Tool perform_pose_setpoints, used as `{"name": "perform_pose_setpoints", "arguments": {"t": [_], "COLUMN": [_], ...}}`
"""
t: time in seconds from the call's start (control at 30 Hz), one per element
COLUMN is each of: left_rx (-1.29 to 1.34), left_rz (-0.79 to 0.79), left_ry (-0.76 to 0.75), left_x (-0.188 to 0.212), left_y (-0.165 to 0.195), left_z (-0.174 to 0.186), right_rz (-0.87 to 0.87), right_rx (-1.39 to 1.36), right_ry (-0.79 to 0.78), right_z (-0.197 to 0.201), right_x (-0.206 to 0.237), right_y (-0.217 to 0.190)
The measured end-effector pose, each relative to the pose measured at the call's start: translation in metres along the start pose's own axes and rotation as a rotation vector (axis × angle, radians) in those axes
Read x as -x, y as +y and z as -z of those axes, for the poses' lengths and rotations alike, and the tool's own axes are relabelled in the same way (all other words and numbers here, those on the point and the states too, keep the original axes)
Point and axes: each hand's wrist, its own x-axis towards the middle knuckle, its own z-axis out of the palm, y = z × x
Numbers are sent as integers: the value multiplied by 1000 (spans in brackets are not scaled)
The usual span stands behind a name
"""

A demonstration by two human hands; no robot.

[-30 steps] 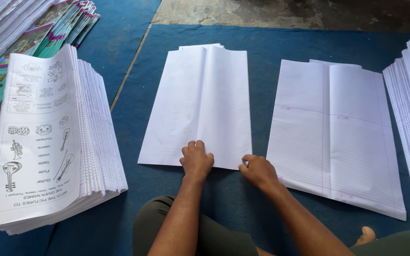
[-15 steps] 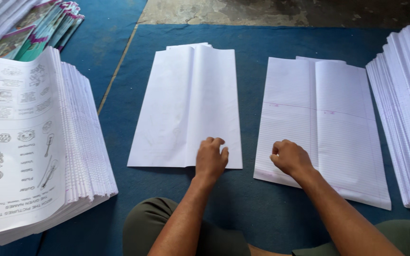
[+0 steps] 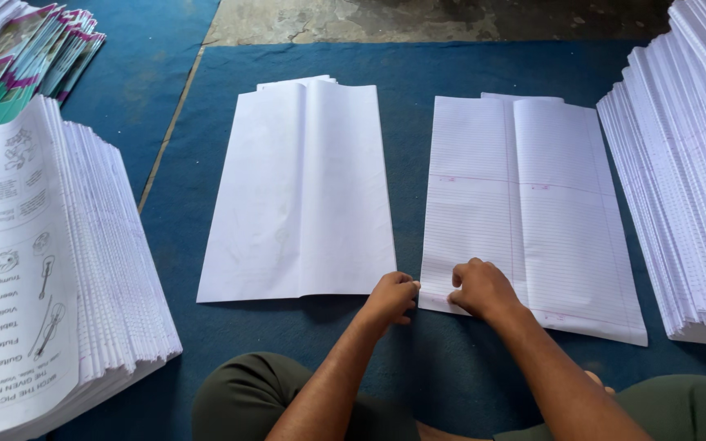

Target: The person sits on a blue floor mat and assembles notebooks by hand. They repeatedly pick up a printed cover sheet, place it on a stack of lined paper, fold the combined set in half, and then move the finished unit to a growing pile on the left.

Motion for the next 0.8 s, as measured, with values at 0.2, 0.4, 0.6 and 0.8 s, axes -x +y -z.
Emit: {"name": "perform_pose_setpoints", "arguments": {"t": [0.2,0.4,0.6,0.8], "left_rx": [22,32,-17,37], "left_rz": [48,-18,-6,-30], "left_ry": [41,67,85,97], "left_x": [-4,-8,-12,-11], "left_y": [11,5,2,1], "left_z": [-8,-8,-8,-5], "right_rz": [46,-694,-755,-792], "right_rx": [31,-461,-969,-1422], "right_ry": [56,149,76,341], "right_z": [-3,-10,-18,-11], "right_x": [8,9,23,25], "right_y": [21,85,97,90]}}
